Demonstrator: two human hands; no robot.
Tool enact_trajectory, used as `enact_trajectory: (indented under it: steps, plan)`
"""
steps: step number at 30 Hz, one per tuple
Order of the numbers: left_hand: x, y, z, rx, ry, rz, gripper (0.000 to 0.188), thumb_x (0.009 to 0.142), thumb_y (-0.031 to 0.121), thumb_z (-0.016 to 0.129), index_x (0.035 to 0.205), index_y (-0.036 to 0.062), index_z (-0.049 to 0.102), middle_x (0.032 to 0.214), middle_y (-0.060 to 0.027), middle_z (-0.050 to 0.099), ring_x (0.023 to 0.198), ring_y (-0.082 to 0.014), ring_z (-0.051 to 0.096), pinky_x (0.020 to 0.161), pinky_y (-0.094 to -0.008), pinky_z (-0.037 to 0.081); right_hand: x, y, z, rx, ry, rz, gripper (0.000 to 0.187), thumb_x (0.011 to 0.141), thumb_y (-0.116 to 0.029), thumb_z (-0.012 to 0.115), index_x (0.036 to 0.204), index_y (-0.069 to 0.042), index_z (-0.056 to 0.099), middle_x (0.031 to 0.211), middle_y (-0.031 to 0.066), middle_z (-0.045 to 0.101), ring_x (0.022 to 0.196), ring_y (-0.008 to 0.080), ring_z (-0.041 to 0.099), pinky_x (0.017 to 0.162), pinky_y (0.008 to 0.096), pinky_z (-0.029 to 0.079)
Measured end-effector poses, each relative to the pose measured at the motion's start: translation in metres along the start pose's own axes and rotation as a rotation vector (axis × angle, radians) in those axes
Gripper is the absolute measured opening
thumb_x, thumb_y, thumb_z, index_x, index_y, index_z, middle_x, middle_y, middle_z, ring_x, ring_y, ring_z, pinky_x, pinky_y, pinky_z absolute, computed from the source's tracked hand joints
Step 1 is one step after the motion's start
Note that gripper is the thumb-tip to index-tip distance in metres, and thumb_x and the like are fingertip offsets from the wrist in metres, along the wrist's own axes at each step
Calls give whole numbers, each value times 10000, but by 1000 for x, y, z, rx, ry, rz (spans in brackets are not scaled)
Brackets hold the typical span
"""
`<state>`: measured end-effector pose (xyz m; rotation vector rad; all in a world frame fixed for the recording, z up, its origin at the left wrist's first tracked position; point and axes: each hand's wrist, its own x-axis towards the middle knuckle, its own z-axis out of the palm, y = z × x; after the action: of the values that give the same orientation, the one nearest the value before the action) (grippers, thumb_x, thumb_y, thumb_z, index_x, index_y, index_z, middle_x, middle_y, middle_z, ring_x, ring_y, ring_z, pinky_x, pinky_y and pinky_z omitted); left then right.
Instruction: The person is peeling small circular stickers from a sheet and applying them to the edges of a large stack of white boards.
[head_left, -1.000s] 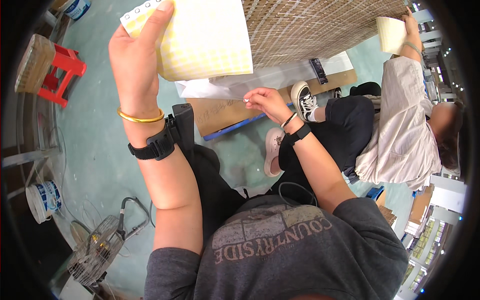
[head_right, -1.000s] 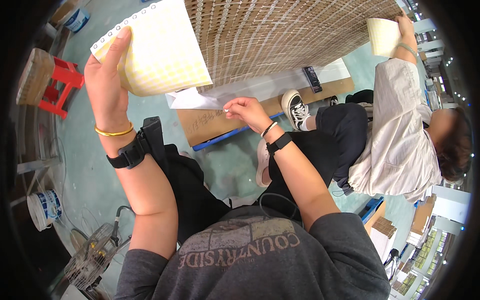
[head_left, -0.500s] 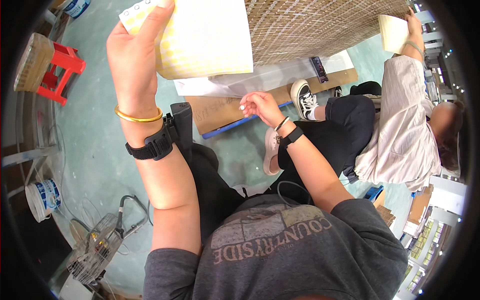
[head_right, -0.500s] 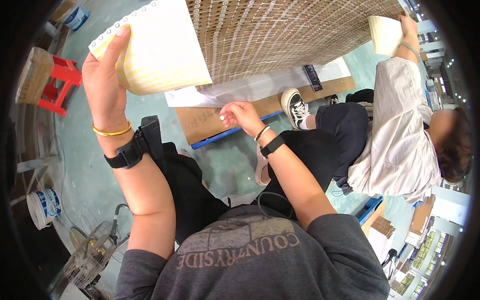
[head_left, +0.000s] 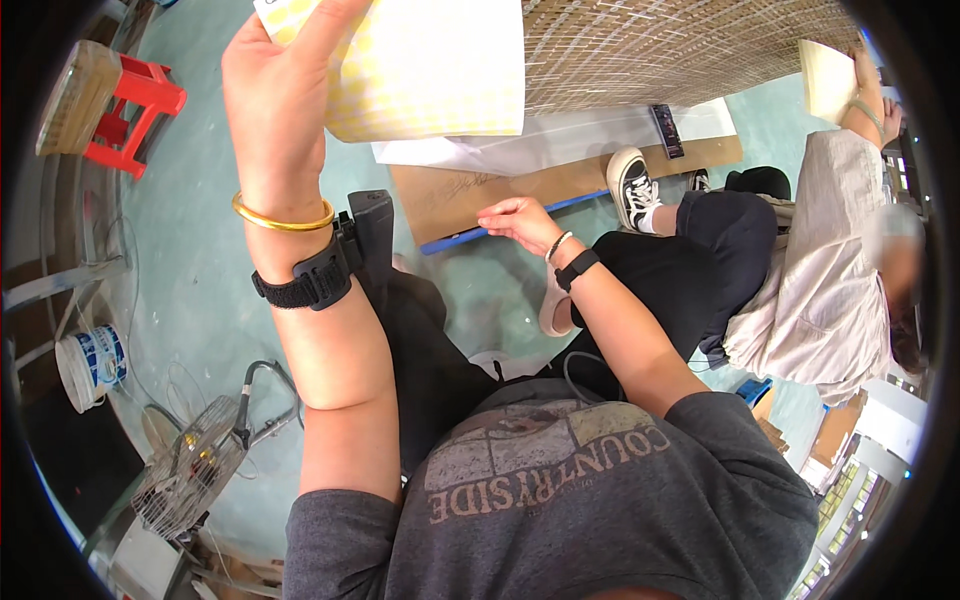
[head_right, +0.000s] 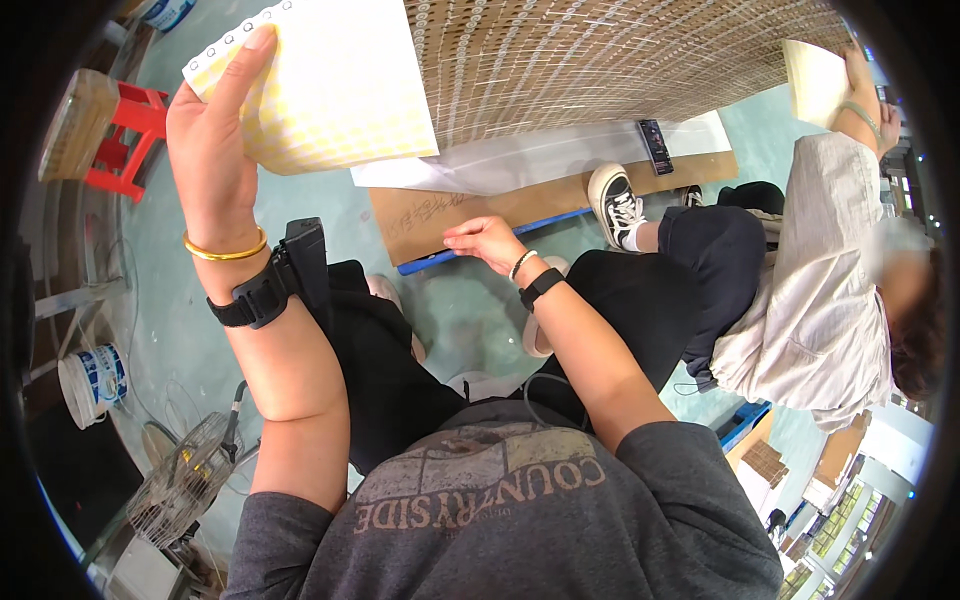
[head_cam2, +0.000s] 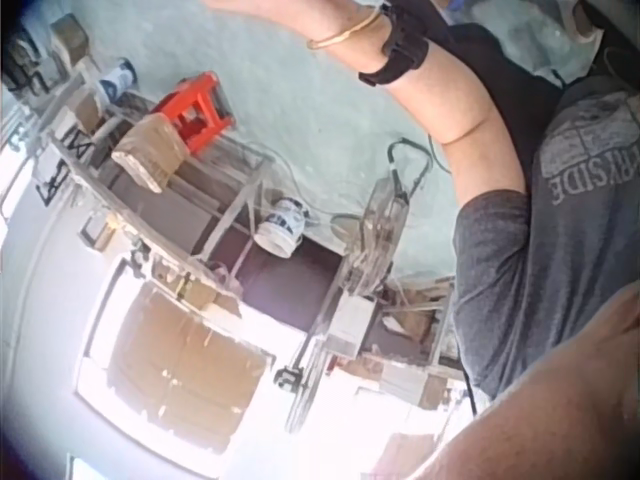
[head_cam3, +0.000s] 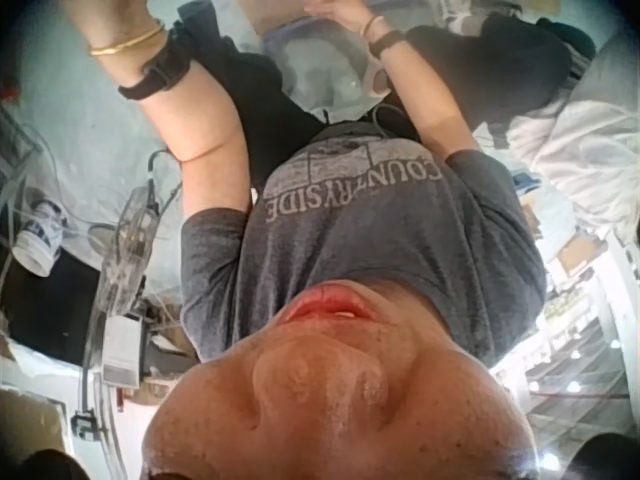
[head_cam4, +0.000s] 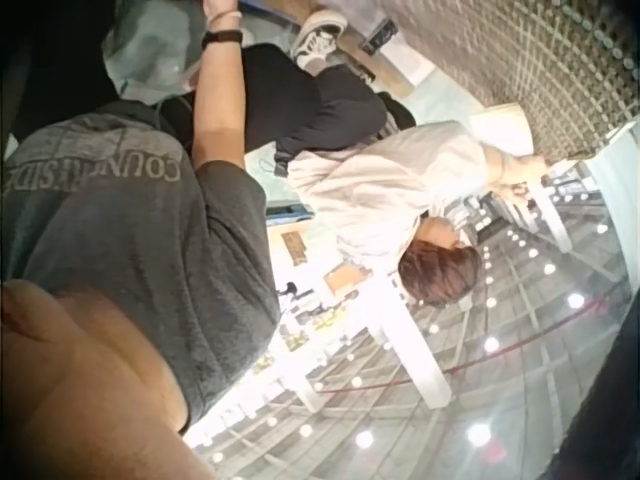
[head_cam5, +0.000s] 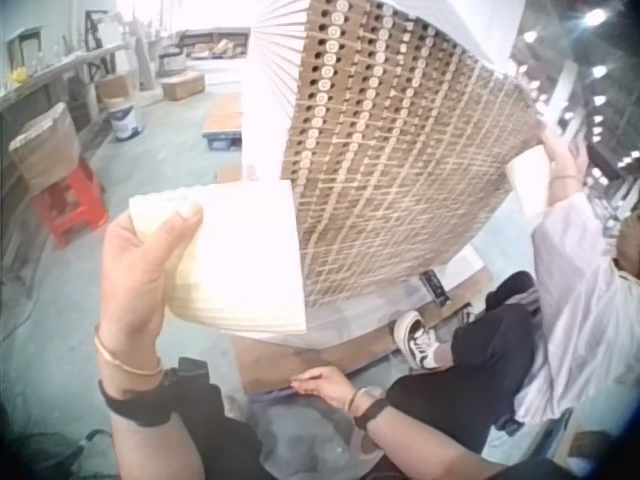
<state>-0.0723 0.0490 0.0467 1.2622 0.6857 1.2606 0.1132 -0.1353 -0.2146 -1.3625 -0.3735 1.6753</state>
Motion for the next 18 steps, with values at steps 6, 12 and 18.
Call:
enact_trajectory:
  steps: [6,12,18]
  plan:
    - [-6,10,6,-34,-60,34,231,872,84,613,1055,-57,620,971,-105,676,823,-146,647,725,-246,506,3,4,17,-124,93,-56,101,770,-32,739,792,-20,641,800,64,676,682,118,628,629,237,525]
    - [-9,13,3,-81,-47,59,203,869,76,617,1026,-53,632,951,-89,679,810,-129,642,717,-238,501,15,20,14,-331,260,-27,74,796,-22,710,802,-16,636,783,50,662,694,122,628,644,244,534]
    - [-9,20,-4,-124,-148,31,200,864,82,629,1013,-51,636,942,-82,678,804,-121,637,710,-236,496,24,39,1,-124,175,2,144,835,0,651,960,65,622,913,130,665,867,202,660,790,303,561]
